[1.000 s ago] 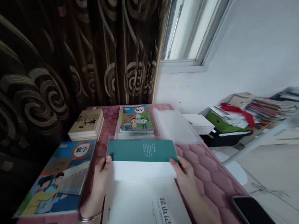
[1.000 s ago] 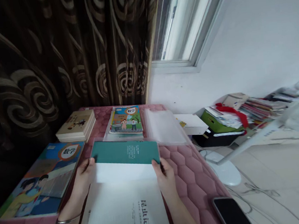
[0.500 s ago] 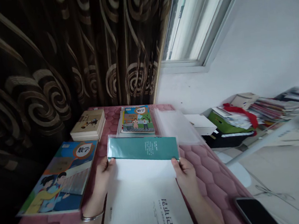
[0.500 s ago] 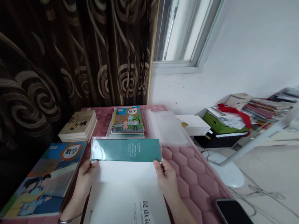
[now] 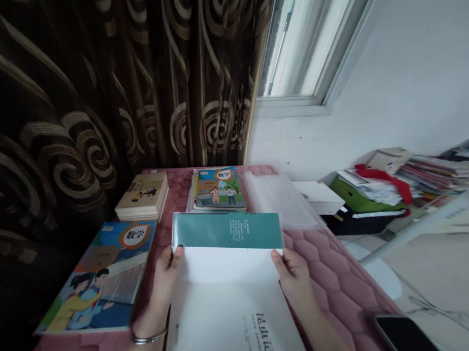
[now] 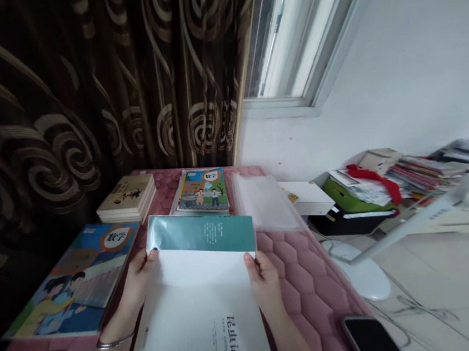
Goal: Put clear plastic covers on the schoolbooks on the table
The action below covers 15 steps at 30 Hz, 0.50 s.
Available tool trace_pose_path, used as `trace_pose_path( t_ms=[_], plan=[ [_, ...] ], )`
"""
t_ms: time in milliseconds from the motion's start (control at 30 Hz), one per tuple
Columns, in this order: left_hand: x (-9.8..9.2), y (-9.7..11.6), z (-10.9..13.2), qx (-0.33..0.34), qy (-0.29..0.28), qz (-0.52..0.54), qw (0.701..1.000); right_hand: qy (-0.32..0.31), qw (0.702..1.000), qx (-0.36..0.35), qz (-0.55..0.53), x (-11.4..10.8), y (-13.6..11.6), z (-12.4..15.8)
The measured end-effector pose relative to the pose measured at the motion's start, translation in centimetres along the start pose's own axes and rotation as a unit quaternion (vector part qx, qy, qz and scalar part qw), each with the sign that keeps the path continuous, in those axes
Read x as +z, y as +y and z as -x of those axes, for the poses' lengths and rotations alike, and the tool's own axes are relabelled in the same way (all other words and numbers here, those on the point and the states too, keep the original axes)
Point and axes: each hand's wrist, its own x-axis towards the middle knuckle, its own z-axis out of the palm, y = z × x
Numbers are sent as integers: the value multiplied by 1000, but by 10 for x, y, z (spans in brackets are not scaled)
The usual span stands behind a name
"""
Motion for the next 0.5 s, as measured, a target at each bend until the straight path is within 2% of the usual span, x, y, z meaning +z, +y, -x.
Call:
trace_pose_path(
  t_ms=[133, 300, 500],
  plan=[
    [-3, 1, 0, 18, -32, 12, 999, 14, 999, -28, 27, 2, 1, -1],
    [-2, 0, 0, 10, 0, -9, 1000, 14, 999, -38, 31, 3, 3, -1],
    [-1, -5, -2, 15, 1, -2, 1000, 28, 998, -48, 33, 5, 3, 0]
  ],
)
